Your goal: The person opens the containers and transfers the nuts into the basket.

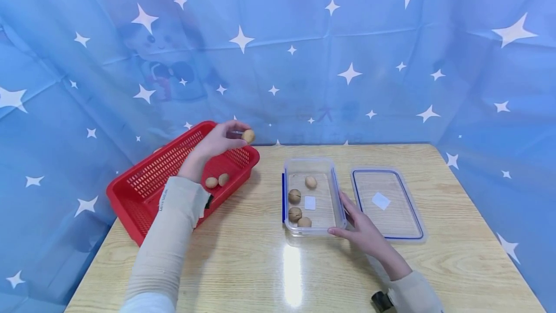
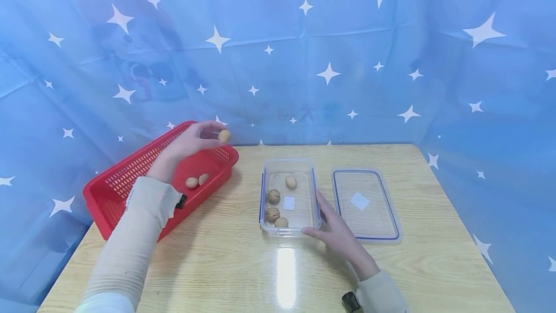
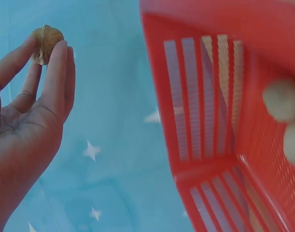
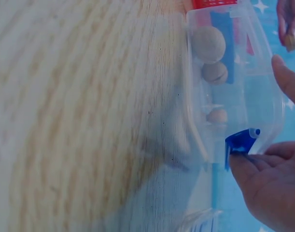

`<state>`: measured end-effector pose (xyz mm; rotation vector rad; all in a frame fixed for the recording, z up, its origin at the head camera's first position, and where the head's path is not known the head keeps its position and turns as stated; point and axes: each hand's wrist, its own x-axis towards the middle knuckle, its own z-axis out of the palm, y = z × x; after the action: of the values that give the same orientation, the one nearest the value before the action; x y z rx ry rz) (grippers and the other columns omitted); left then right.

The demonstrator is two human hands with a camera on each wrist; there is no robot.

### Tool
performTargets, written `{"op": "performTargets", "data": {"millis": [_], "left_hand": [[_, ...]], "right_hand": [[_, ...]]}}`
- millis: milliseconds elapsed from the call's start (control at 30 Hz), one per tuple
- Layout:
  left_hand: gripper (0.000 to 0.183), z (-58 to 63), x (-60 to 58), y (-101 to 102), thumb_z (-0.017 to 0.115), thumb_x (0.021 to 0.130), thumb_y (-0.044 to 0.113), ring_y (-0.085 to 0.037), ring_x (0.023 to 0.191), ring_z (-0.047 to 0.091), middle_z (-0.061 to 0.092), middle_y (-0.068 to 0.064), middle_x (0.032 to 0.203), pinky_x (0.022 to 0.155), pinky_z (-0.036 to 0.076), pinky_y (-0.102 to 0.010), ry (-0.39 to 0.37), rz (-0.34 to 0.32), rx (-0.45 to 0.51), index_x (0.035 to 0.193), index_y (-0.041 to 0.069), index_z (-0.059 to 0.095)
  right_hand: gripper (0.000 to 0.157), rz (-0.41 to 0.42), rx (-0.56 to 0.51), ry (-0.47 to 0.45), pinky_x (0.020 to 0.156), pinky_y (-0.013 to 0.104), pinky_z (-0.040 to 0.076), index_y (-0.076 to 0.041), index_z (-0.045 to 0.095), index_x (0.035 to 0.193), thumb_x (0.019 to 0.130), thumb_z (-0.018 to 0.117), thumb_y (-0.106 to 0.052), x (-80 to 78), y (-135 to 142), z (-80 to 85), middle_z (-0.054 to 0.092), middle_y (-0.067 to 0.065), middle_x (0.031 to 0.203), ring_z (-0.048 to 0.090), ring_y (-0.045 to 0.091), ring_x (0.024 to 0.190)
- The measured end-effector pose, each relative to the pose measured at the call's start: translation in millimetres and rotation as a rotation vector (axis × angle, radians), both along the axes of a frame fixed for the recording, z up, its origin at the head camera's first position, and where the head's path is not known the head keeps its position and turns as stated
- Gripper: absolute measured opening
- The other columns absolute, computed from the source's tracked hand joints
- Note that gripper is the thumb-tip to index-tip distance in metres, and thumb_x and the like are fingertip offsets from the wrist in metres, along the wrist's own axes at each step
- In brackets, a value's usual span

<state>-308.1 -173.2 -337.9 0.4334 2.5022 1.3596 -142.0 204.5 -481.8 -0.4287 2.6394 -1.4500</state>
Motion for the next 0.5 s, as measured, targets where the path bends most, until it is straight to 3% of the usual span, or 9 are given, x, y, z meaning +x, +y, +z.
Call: {"op": "performTargets", "data": {"millis": [300,500], "left_hand": [[0.051,-5.0,2.2,-51.9,0.068,0.095,0.024,-0.027,0.124,0.053,0.053,-0.011,0.139,0.097,0.053,-0.035,-0.019,0.140,-0.013,0.141,0.015,0.049],[0.051,-15.4,7.5,-78.4,0.063,0.098,0.022,-0.033,0.131,0.047,0.047,-0.016,0.143,0.109,0.046,-0.049,-0.040,0.166,-0.025,0.144,0.010,0.045]], "right_hand": [[0.099,0.002,-0.005,-0.005,0.112,0.054,0.030,0.001,0.010,0.158,0.088,0.076,-0.024,-0.7,0.6,-0.8,0.009,0.033,0.162,0.022,0.054,0.146],[0.100,0.002,-0.006,-0.005,0.112,0.054,0.031,0.001,0.010,0.158,0.088,0.076,-0.024,-1.0,-0.4,-0.7,0.009,0.033,0.162,0.022,0.054,0.145]]}}
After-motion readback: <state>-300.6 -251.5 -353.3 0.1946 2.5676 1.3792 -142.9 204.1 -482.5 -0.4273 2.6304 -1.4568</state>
